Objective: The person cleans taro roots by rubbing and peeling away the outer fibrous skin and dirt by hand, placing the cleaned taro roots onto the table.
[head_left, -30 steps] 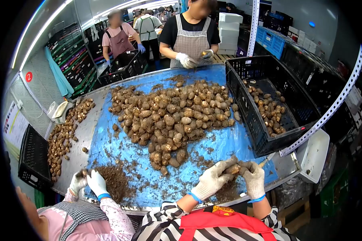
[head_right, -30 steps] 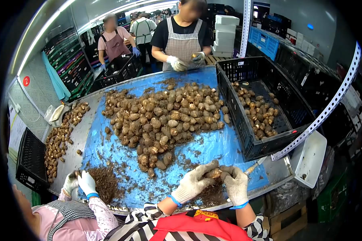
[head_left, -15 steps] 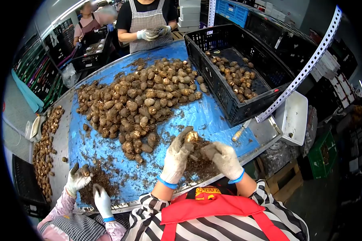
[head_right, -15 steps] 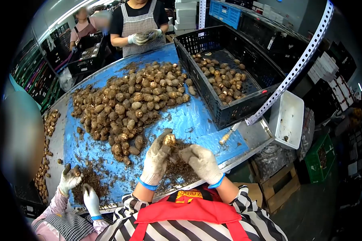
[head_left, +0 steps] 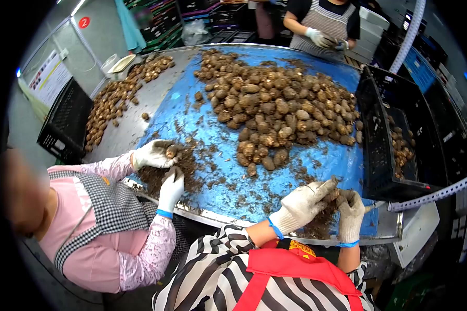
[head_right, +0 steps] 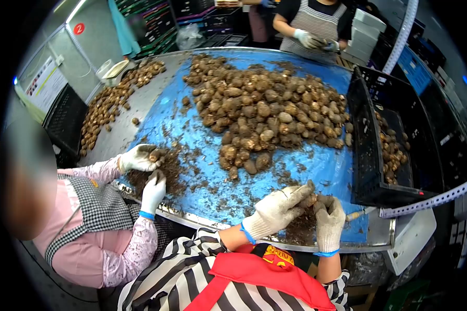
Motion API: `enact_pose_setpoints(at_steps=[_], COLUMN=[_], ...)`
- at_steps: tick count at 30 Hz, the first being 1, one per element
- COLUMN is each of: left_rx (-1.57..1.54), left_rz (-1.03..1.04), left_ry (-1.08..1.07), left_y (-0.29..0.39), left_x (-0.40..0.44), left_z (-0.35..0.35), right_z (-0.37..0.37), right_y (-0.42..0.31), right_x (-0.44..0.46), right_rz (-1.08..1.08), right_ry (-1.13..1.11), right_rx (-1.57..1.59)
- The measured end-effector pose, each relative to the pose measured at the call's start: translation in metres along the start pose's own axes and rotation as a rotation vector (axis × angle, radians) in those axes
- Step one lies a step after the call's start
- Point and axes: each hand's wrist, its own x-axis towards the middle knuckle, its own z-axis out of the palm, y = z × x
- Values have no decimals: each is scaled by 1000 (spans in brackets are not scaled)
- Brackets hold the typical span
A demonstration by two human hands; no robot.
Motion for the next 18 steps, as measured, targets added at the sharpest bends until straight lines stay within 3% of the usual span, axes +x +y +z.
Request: enact_pose_setpoints(at_steps=[6, 9, 12, 15, 18], left_rx=[47, -240, -317, -718, -967], left_rz=[-203, -360, -468, -451, -461], left_ry=[-15, 33, 8, 16, -14], left_y=[-8, -3, -4, -24, -26], left_x=[-9, -7, -3, -3, -1], left_z=[-17, -34, -48, -40, -38], right_z=[23, 19, 13, 13, 15], right_y=[-36, -38, -43, -39, -27], right_x=[-15, -10, -5, 0, 6], right_rz=[-22, 78, -12, -27, -109], right_ry=[-326, -305, -166, -58, -94], right_rx=[-161, -42, -128, -64, 68])
